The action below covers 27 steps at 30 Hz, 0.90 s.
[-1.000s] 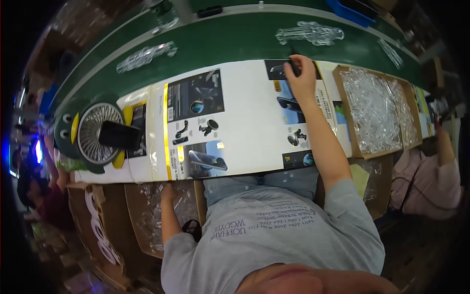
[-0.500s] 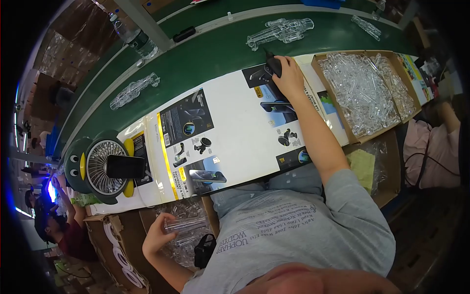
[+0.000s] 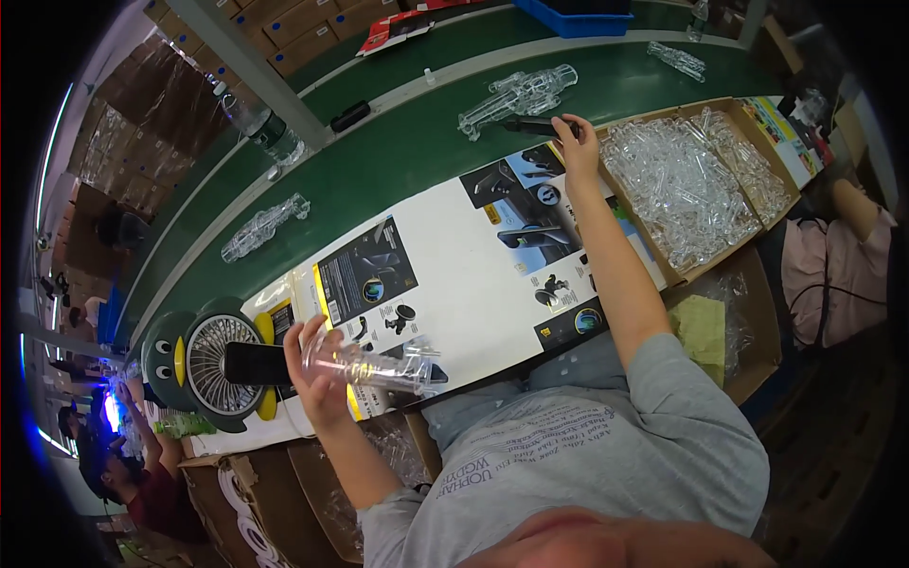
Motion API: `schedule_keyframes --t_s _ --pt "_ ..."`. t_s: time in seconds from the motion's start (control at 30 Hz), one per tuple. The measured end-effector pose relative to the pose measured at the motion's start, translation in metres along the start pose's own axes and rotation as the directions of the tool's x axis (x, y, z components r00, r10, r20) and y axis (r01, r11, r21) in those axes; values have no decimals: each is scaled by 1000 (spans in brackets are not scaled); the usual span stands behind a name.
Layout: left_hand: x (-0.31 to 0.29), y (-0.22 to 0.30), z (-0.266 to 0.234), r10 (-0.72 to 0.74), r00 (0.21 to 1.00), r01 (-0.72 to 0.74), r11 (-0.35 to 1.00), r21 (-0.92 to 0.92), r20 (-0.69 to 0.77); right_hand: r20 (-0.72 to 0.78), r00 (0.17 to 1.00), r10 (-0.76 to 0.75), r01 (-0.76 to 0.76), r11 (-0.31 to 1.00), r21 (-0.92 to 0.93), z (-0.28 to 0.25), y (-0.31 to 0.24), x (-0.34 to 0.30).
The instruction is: Applying liquid from a squeeze bottle to a plastic part and then assembling various components on an assembly line.
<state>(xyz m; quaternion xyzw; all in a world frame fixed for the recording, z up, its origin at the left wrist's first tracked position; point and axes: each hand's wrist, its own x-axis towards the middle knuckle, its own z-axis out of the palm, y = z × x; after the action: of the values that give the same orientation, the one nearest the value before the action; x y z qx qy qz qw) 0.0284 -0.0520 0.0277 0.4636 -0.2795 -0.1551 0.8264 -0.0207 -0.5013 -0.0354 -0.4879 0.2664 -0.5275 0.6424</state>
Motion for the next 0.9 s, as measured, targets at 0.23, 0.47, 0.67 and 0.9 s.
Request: schedule_keyframes --t_s 0.23,0.47,0.67,0.9 --pt "85 -44 45 -100 987 127 967 -223 128 107 983 147 -180 866 467 29 -48 21" --pt "110 -103 51 -276 955 297 904 -308 110 235 953 192 -304 603 738 74 -48 21" --pt "100 -108 46 -309 949 313 917 -248 57 290 911 292 -398 446 801 93 -51 1" --pt "95 -106 46 -280 947 307 931 -198 156 496 847 193 -530 376 760 99 -88 -28"
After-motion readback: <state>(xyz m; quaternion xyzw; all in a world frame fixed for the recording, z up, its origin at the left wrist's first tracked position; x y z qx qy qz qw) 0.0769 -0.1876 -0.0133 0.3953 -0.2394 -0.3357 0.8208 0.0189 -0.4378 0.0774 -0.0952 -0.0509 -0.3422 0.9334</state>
